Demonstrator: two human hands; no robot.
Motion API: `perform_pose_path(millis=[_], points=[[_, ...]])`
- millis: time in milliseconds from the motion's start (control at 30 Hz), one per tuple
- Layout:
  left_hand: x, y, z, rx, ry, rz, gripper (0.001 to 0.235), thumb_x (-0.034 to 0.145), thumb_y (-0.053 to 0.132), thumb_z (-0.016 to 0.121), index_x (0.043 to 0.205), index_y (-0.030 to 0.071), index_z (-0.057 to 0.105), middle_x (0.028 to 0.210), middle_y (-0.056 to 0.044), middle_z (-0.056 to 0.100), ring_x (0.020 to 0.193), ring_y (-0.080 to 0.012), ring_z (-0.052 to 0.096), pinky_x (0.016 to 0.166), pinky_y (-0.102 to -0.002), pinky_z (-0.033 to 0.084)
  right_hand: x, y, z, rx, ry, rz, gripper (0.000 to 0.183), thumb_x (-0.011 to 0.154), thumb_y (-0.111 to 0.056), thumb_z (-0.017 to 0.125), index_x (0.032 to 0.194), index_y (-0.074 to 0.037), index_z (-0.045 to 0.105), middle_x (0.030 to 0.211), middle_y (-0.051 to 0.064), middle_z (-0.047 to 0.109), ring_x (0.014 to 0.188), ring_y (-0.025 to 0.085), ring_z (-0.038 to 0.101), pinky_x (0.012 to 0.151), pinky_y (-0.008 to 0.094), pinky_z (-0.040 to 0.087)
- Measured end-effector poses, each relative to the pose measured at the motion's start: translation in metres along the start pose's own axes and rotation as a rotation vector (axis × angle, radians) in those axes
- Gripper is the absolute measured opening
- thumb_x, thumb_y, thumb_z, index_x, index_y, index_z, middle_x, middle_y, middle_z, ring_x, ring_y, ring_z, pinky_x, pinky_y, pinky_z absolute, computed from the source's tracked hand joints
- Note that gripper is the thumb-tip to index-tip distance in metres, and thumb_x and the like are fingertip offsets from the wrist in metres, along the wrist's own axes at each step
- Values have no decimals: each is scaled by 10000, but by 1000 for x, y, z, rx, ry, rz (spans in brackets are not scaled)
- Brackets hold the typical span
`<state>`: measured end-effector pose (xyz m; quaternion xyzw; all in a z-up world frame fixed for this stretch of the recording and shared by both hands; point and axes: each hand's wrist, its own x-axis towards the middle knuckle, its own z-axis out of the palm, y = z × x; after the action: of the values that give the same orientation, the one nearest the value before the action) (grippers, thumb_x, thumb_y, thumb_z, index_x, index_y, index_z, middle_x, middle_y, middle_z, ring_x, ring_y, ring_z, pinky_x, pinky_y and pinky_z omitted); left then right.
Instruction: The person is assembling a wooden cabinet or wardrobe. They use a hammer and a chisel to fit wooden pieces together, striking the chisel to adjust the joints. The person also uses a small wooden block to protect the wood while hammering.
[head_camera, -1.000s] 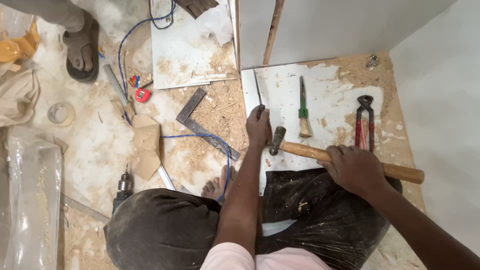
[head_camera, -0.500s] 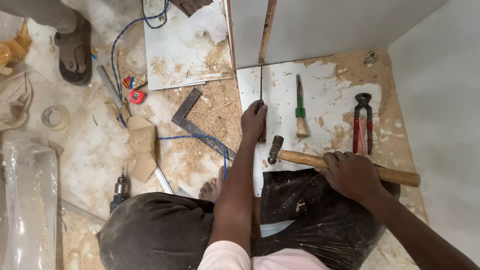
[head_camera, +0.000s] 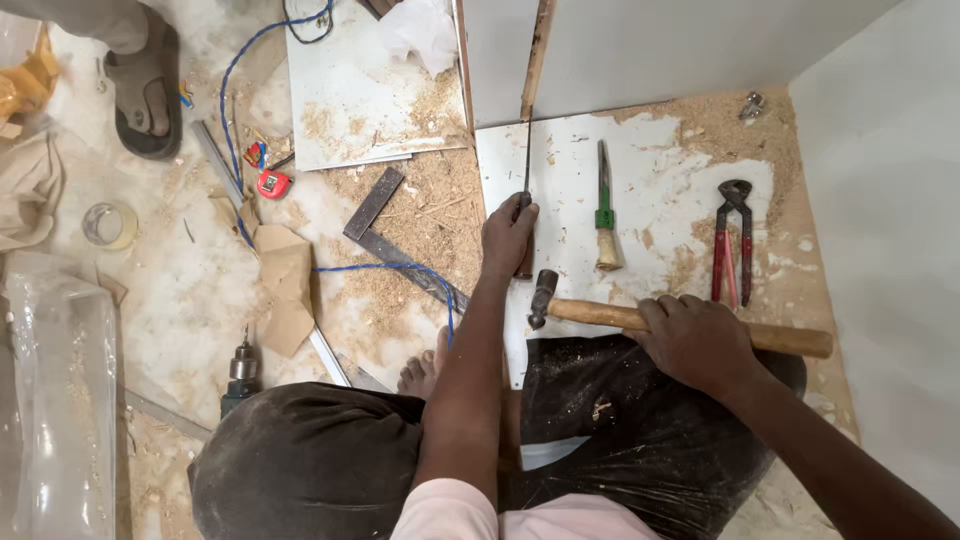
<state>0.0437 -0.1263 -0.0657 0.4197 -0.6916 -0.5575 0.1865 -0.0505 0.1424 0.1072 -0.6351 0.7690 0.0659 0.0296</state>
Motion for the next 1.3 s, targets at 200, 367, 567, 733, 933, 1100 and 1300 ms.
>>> perform_pose_path(millis=[200,367,567,733,933,1100,1300], points=[[3,2,-3,73,-72,-20,559,930,443,638,1322,46,663,1025,-183,757,934,-290,726,865,-397,556,12,-4,-4,-38,2,-241,421,918,-499,637,920,-80,670,734,52,664,690,218,678,535,371,587],[2,5,-6,2,-97,-62,588,936,409,644,1372,17,608,1077,-199,744,968,-292,735,870,-396,576,22,-10,-4,-54,124,-297,424,878,-466,640,965,-54,690,716,55,662,654,224,674,554,376,593],[4,6,-7,66,-102,-2,546,967,389,639,1349,0,623,1079,-204,747,970,-291,730,872,-406,567,34,-6,19,-54,-83,-462,392,1006,-422,554,959,-47,660,702,66,654,564,188,645,503,384,583],[1,17,-9,58,-138,-107,497,960,377,616,1324,41,644,984,-185,756,895,-280,741,821,-407,579,46,-4,29,-147,-238,-280,409,1062,-416,482,964,-47,627,705,79,638,535,186,622,421,372,557],[2,12,-4,47,-121,-85,504,958,398,616,1316,43,643,1029,-170,746,920,-285,738,845,-402,572,39,-3,26,32,-106,-250,435,980,-484,523,942,-67,645,711,99,658,550,260,649,459,424,556],[3,-2,2,84,-55,76,523,957,400,653,1305,11,637,1063,-197,745,975,-315,728,889,-419,557,28,-5,33,1,-75,-312,409,966,-449,535,960,-61,662,720,112,673,566,261,671,473,425,562],[1,6,8,92,55,82,470,970,386,628,1248,11,686,1033,-184,753,937,-311,722,859,-418,556,43,-7,23,3,-335,-82,344,1018,-403,561,1011,-70,649,761,88,663,618,227,679,471,392,560]])
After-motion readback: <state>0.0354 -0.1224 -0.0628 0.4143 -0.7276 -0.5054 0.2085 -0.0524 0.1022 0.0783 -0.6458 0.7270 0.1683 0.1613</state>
